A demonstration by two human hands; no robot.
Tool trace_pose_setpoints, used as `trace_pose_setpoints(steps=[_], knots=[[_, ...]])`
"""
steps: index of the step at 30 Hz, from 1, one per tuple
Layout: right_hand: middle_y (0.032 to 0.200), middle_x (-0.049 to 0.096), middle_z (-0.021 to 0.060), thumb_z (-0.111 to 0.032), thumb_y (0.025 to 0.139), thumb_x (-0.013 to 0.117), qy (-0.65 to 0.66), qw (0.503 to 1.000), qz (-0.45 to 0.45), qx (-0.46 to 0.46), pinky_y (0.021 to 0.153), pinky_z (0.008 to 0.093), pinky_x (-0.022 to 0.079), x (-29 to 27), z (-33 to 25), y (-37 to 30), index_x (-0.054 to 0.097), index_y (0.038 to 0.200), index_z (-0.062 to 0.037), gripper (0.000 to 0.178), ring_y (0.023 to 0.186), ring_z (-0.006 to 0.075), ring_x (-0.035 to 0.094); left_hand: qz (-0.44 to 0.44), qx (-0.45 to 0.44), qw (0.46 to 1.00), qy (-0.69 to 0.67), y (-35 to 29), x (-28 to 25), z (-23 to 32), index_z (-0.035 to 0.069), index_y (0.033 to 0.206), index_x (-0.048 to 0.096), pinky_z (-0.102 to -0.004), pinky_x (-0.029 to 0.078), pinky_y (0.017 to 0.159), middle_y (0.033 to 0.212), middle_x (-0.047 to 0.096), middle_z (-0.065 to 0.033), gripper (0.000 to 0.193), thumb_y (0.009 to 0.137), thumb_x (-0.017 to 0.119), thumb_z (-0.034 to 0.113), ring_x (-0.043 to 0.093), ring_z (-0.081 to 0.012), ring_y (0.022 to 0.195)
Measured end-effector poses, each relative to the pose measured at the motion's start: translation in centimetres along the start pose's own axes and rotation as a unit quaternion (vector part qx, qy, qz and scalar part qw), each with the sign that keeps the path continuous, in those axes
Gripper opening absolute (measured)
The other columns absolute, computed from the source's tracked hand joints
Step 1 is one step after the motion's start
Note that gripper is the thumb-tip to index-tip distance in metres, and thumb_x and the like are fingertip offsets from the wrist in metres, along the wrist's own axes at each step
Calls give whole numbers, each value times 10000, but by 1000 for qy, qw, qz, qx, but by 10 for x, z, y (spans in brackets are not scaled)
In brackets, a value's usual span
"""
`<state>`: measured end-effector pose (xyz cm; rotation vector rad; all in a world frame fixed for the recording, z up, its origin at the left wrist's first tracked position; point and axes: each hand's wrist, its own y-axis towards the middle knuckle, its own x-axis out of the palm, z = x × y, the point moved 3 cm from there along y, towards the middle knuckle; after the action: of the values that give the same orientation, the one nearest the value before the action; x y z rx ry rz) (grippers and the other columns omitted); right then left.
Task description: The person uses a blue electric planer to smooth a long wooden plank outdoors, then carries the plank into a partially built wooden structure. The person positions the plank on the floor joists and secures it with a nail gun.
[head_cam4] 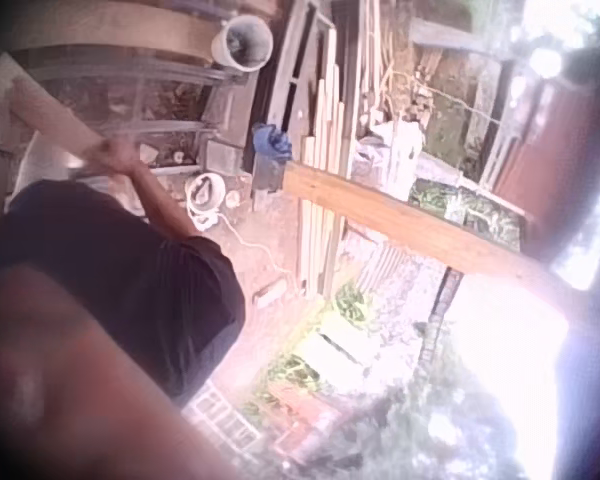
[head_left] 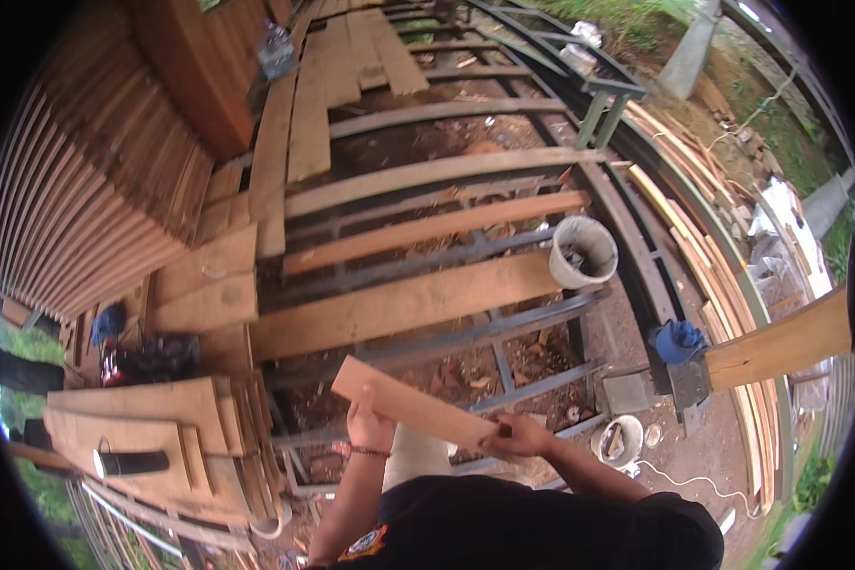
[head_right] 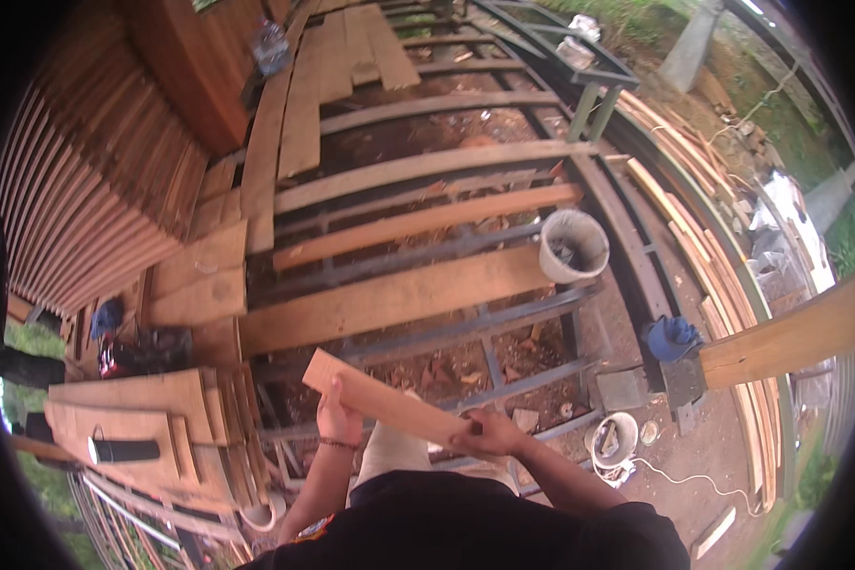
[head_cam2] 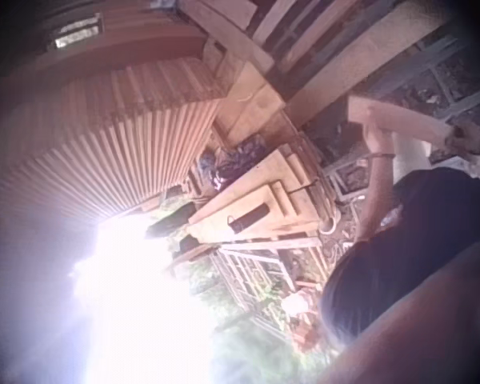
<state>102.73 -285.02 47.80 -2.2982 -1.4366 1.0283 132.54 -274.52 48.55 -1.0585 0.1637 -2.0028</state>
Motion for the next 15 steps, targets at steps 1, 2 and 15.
trace_pose_setpoints(steps=[1,2,15], knots=[[1104,695,219,-562,786,769,-72,996,28,-33,879,447,541,-20,-35,5,575,1317,-64,754,1031,374,689,24,-5,1000,16,16,10,14,30,1320,549,-477,530,986,1234,642,-97,417,964,689,197,640,-291,1134],[1166,676,213,-538,771,794,-140,988,47,-53,876,456,539,-36,-71,10,540,1334,-58,782,1055,381,675,28,19,999,37,30,23,32,14,1272,581,-501,561,944,1200,657,-115,338,986,652,179,657,-302,1106],[1213,621,218,-327,781,750,6,978,169,-125,921,475,499,-238,-179,90,475,1398,-44,733,1099,418,621,-183,-163,968,-55,214,277,110,110,1502,437,-490,326,1133,1489,502,-59,871,922,392,759,446,-247,1374]])
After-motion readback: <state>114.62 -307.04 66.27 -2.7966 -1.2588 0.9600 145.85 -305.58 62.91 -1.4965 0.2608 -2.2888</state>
